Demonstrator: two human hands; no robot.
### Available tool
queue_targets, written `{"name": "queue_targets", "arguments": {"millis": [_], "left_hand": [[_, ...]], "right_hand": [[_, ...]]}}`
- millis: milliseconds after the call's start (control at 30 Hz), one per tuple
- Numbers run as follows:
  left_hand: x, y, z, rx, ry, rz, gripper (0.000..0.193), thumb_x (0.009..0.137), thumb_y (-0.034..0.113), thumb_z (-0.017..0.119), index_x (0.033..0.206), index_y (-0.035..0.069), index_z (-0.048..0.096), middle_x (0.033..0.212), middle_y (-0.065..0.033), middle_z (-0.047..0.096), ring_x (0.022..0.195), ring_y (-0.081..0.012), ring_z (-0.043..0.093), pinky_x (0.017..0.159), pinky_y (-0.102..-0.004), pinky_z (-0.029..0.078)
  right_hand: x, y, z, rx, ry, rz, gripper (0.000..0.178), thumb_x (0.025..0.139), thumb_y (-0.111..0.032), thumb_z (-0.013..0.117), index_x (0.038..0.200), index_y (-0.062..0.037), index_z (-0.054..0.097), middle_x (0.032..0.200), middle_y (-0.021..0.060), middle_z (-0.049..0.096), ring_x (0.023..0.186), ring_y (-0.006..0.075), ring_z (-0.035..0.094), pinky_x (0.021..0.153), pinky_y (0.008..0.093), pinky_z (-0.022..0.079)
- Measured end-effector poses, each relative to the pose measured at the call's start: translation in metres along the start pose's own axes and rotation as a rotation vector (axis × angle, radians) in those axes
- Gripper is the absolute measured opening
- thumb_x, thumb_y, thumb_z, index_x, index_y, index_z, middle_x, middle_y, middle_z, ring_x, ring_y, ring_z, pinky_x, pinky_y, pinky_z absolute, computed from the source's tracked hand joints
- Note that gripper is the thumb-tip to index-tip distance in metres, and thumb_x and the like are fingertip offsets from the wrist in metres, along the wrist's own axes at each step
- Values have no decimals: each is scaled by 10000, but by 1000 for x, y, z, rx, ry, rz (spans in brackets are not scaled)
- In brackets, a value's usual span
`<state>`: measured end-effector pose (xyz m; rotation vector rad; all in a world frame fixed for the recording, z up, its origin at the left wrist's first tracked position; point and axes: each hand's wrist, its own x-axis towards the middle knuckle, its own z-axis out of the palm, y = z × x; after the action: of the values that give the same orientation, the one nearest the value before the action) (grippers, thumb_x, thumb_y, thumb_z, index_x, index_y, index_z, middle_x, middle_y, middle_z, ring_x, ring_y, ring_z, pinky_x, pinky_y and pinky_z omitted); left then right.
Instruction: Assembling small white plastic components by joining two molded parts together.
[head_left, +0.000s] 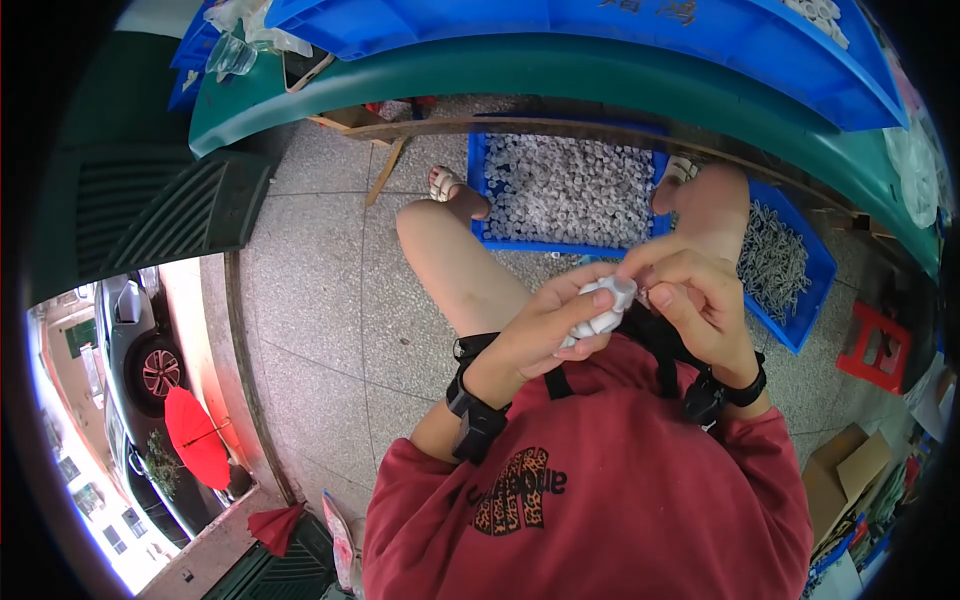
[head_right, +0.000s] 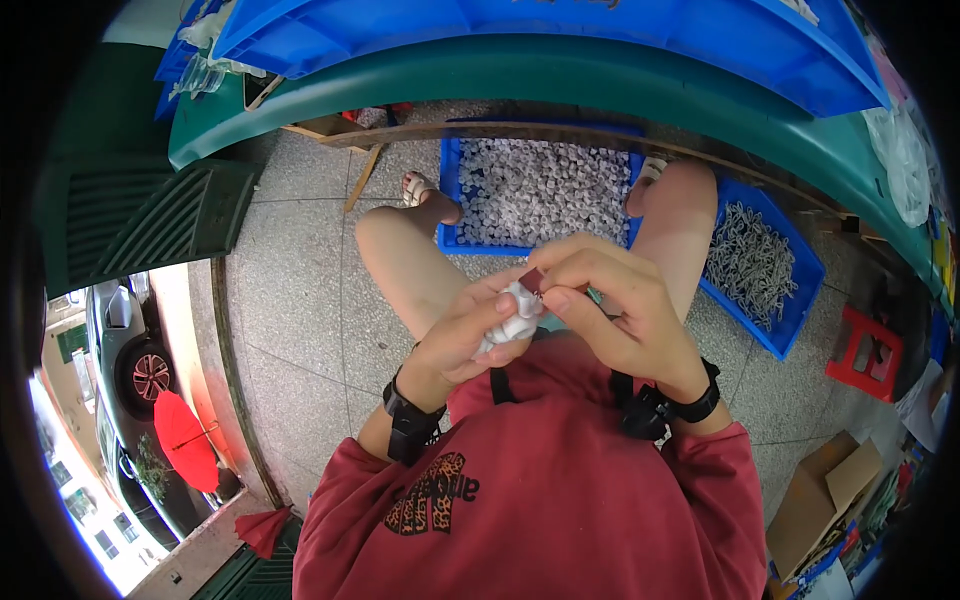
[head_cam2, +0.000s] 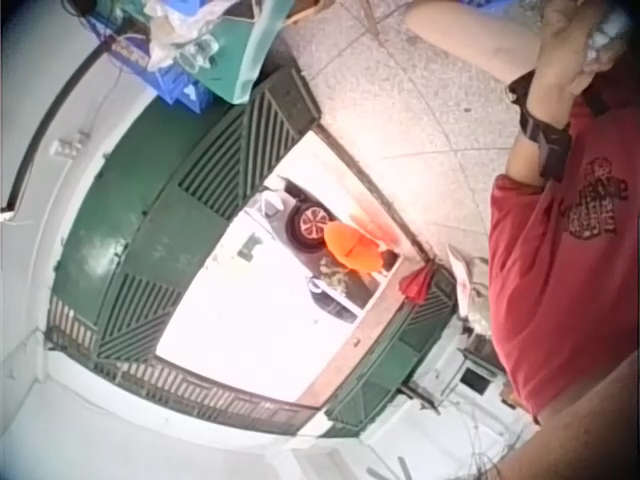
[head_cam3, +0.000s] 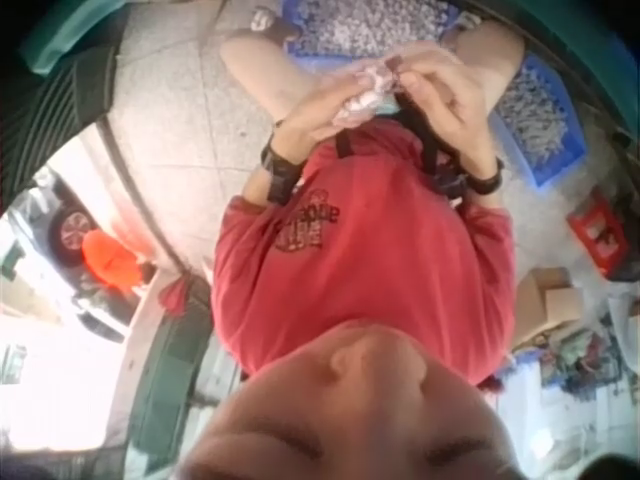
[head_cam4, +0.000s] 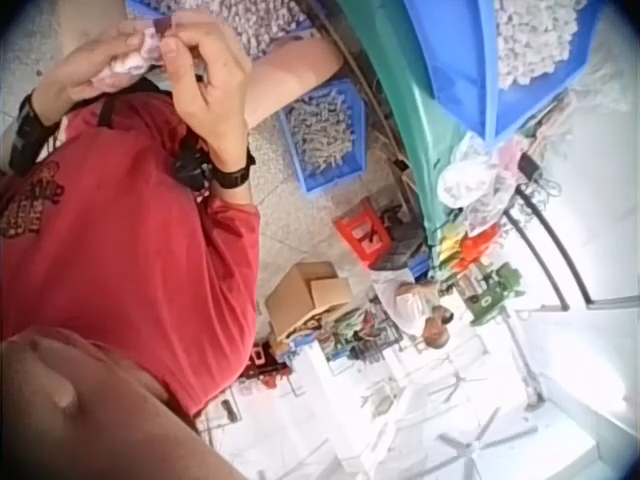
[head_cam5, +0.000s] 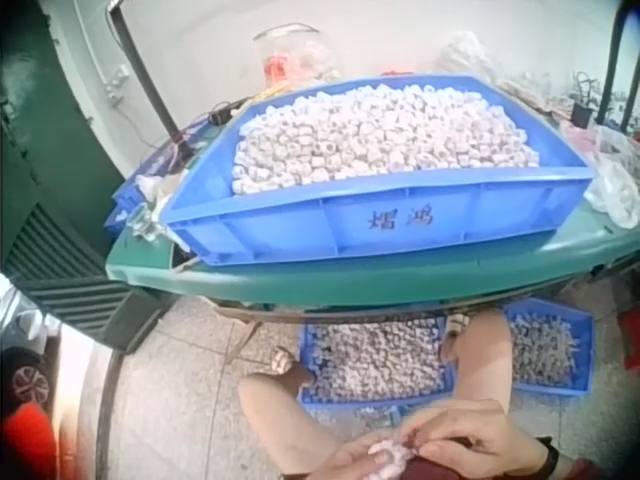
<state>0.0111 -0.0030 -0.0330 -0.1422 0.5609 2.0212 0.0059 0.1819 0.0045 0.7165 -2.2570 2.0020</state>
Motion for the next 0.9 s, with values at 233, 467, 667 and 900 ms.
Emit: {"name": "queue_targets", "arguments": {"millis": [233,467,667,900], "left_hand": [[-9,7,19,600,202,472,325,773,112,655,1061,44,520,876,-31,532,716,-97,494,614,-212,399],[-8,14,25,989,238,694,322,711,98,695,1000,41,566,953,-54,553,893,-176,512,783,-279,392],[-10,13,26,1038,272,697,325,700,101,704,991,39,572,940,-55,562,880,-178,518,779,-282,395],[-10,12,26,1040,281,709,325,700,102,704,989,38,571,931,-54,565,865,-175,524,765,-279,400]], "right_hand": [[-13,-9,12,363,131,324,107,873,-58,484,837,26,541,840,67,510,681,93,471,579,203,377],[-12,-9,15,314,116,239,89,861,-41,497,836,32,542,839,84,530,697,104,489,603,214,403],[-13,-9,14,209,113,230,69,847,-21,503,840,35,543,838,99,542,709,115,515,614,221,421],[-12,-9,14,103,134,216,52,834,-18,521,836,26,549,804,97,556,682,130,522,598,226,421]]}}
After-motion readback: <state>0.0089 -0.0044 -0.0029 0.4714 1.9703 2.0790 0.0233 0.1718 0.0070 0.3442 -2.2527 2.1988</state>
